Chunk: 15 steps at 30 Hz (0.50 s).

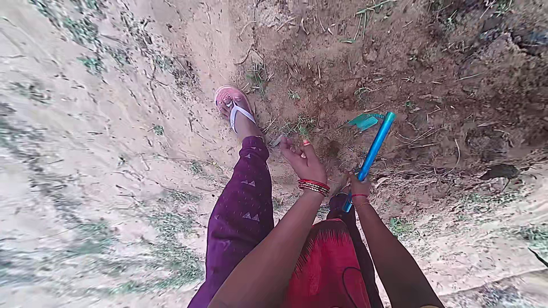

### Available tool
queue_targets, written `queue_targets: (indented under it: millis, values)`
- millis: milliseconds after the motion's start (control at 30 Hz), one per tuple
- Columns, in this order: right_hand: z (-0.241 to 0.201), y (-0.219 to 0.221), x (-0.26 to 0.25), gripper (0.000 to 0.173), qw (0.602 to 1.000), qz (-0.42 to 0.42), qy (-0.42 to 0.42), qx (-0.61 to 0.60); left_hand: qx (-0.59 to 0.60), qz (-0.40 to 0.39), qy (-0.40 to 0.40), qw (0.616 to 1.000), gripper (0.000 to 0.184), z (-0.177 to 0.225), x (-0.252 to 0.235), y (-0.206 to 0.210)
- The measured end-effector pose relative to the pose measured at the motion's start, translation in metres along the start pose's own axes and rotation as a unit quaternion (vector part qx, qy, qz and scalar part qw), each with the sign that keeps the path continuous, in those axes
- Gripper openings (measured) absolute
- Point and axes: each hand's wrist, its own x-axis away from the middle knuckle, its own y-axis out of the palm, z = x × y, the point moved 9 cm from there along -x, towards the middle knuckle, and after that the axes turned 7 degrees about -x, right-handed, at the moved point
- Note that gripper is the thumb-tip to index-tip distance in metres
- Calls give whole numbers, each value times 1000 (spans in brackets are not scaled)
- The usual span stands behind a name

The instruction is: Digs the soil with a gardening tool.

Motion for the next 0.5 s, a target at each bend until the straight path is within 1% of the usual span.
queue_targets:
  millis: [33, 100, 133, 167, 200, 233, 267, 300, 333, 367, 400, 433, 500]
  values:
    - [3, -5, 0, 36, 999, 23, -8, 26, -3, -8, -6, 1000, 57, 1, 0, 1]
    - [15, -7, 9, 45, 996, 71, 20, 43, -8, -14, -16, 1000, 58, 3, 1, 1]
    - [23, -4, 14, 47, 994, 96, 44, 28, -8, -15, -17, 1000, 58, 3, 0, 1]
    - [31, 4, 19, 52, 990, 113, 80, -14, -6, -15, -17, 1000, 57, 2, -1, 1]
    - [40, 15, 23, 49, 983, 129, 116, -61, -9, -16, -16, 1000, 58, -2, -2, 2]
    - [46, 32, 25, 39, 974, 130, 150, -112, -17, -15, -14, 1000, 58, -6, -4, 2]
    - [51, 52, 23, 25, 962, 105, 178, -177, -34, -8, -9, 999, 56, -11, -4, 1]
    - [57, 76, 19, 14, 946, 48, 192, -258, -42, -8, -7, 999, 55, -14, -4, 0]
    - [64, 103, 12, 22, 920, -34, 180, -346, -48, -10, -9, 999, 53, -15, -4, 0]
    - [80, 129, 5, 32, 888, -101, 165, -417, -55, -14, -12, 998, 52, -16, -5, -1]
    - [91, 145, 4, 32, 861, -115, 176, -464, -59, -16, -19, 998, 50, -17, -2, -2]
    - [96, 158, 5, 25, 832, -94, 209, -506, -55, -14, -22, 998, 49, -17, -1, -1]
    - [101, 177, 8, 22, 778, -58, 263, -567, -44, -8, -14, 999, 52, -12, -2, -1]
